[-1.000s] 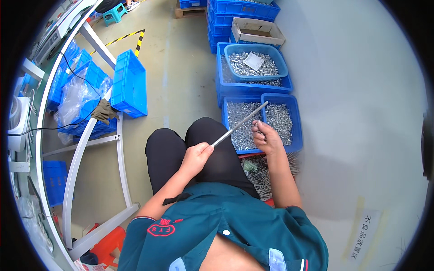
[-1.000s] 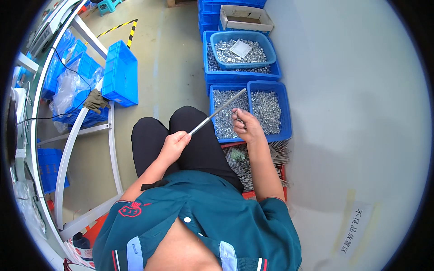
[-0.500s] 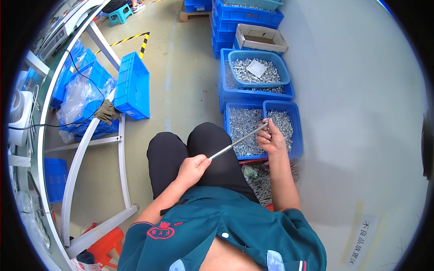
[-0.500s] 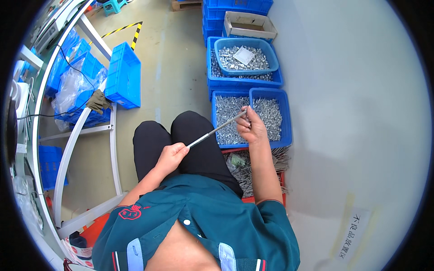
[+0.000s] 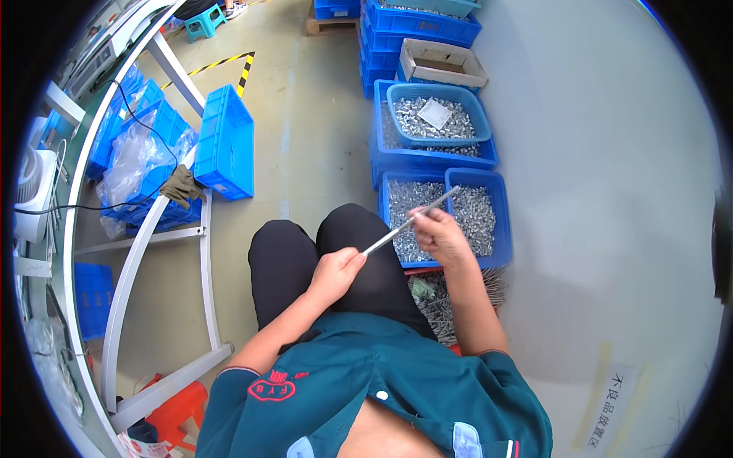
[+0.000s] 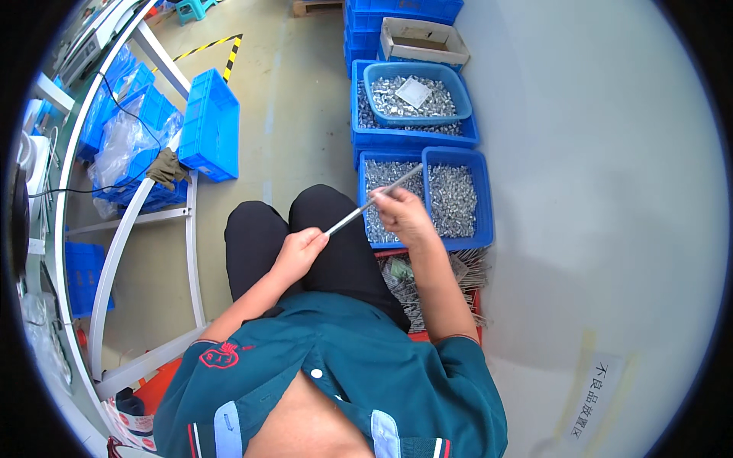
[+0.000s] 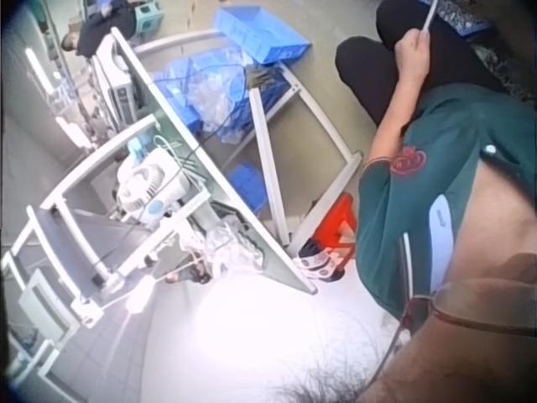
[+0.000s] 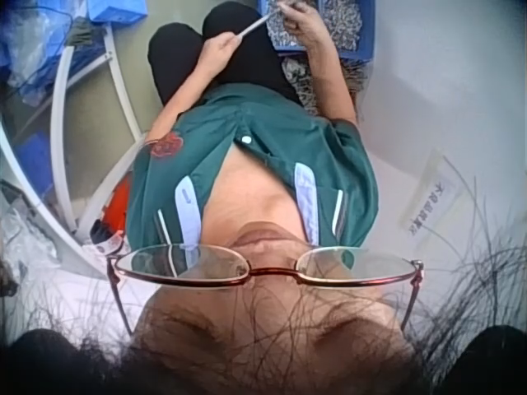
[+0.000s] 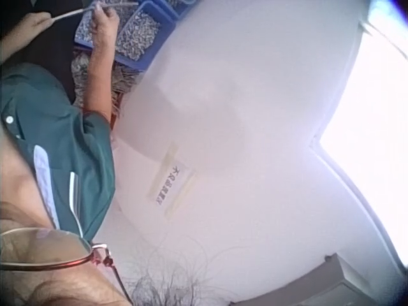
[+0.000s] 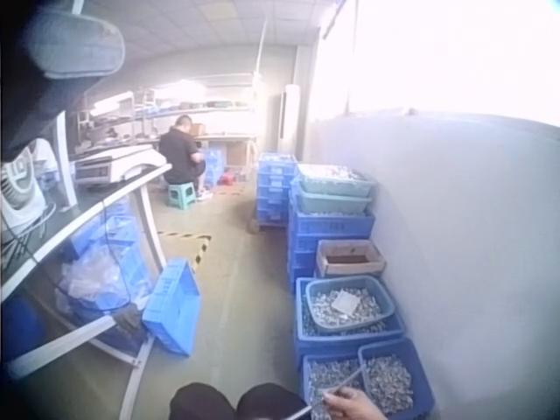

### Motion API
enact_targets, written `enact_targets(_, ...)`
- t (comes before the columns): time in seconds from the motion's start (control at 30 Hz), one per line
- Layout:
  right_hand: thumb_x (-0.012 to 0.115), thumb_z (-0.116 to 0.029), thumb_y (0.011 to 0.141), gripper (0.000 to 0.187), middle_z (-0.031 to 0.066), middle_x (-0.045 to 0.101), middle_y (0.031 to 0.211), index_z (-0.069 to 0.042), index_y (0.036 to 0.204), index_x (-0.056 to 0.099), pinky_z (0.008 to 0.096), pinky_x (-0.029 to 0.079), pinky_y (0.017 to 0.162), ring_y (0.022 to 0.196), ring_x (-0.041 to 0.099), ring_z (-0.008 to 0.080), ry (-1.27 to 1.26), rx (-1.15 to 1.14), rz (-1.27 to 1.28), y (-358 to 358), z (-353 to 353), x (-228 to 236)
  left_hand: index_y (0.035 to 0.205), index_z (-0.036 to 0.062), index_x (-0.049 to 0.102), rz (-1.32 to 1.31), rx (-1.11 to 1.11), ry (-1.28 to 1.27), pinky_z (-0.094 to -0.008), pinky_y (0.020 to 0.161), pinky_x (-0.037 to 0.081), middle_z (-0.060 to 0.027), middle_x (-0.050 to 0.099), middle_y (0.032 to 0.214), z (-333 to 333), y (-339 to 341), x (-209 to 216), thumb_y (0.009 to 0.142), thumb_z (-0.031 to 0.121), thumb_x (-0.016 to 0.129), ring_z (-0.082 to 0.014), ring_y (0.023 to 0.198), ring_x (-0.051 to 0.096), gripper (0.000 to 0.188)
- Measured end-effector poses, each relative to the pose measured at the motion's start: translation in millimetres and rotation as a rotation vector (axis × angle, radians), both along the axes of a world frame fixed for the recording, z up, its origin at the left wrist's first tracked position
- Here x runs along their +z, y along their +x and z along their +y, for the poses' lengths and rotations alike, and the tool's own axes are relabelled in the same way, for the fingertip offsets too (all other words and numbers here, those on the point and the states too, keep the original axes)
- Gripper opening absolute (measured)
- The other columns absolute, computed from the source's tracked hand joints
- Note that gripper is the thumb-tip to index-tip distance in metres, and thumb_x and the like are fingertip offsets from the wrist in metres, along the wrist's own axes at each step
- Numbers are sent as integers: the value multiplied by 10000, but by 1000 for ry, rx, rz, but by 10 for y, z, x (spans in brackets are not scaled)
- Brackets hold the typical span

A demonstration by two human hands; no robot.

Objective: Sliding small metal components onto a long thin metal rod in a factory assembly setting.

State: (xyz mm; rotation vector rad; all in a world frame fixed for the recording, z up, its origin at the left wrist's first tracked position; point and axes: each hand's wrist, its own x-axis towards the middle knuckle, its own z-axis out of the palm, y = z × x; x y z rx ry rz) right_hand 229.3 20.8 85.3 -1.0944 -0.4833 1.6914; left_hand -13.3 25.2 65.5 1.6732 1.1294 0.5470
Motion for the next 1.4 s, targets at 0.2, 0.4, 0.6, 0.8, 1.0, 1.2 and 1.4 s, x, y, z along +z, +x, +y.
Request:
enact_targets(0.2,510,-103,882,150,81,534,800,-1,991,524,160,277,368,532,417,67,-125,-106,516,213,-49,-344,710,-1,513,-158,-9,-78,-283,507,361,-49,431,557,129,110,-13,896,228,517,-99,535,398,295)
enact_targets(0.4,470,-127,893,186,174,551,877,42,966,494,236,498,487,698,588,228,-409,-447,466,461,26,-924,701,10,507,-208,-5,-221,-252,511,341,9,416,581,66,33,-58,903,217,519,-62,559,378,290)
enact_targets(0.6,452,-144,909,210,169,550,892,43,1002,480,267,517,572,756,586,228,-306,-398,448,450,19,-947,697,10,508,-182,10,-251,-252,509,338,9,413,569,31,-19,-55,901,221,520,-66,553,374,294)
enact_targets(0.8,483,-161,909,204,100,531,841,17,1008,497,201,371,447,614,479,133,-173,-248,497,450,-2,-811,725,0,523,-140,25,-185,-270,506,347,-25,420,558,-2,-126,-83,889,220,529,-84,542,386,274)
enact_targets(1.0,531,-231,903,190,17,468,698,-48,954,537,177,266,383,505,377,76,-107,-208,672,470,-26,-758,736,-11,524,-93,13,-159,-281,511,359,-62,429,561,-34,-189,-80,884,225,533,-103,537,400,279)
enact_targets(1.2,524,-260,908,188,-12,446,651,-76,907,568,187,252,386,489,360,65,-96,-250,693,462,5,-628,736,-11,535,-42,21,-103,-312,506,375,-124,457,562,-73,-261,-69,872,225,539,-171,500,434,272)
enact_targets(1.4,478,-280,929,239,-7,447,603,-65,896,577,186,249,359,434,343,63,7,-221,741,500,55,-402,696,17,522,68,-14,-31,-338,486,376,-137,472,541,-108,-304,-48,865,244,547,-264,478,461,284)
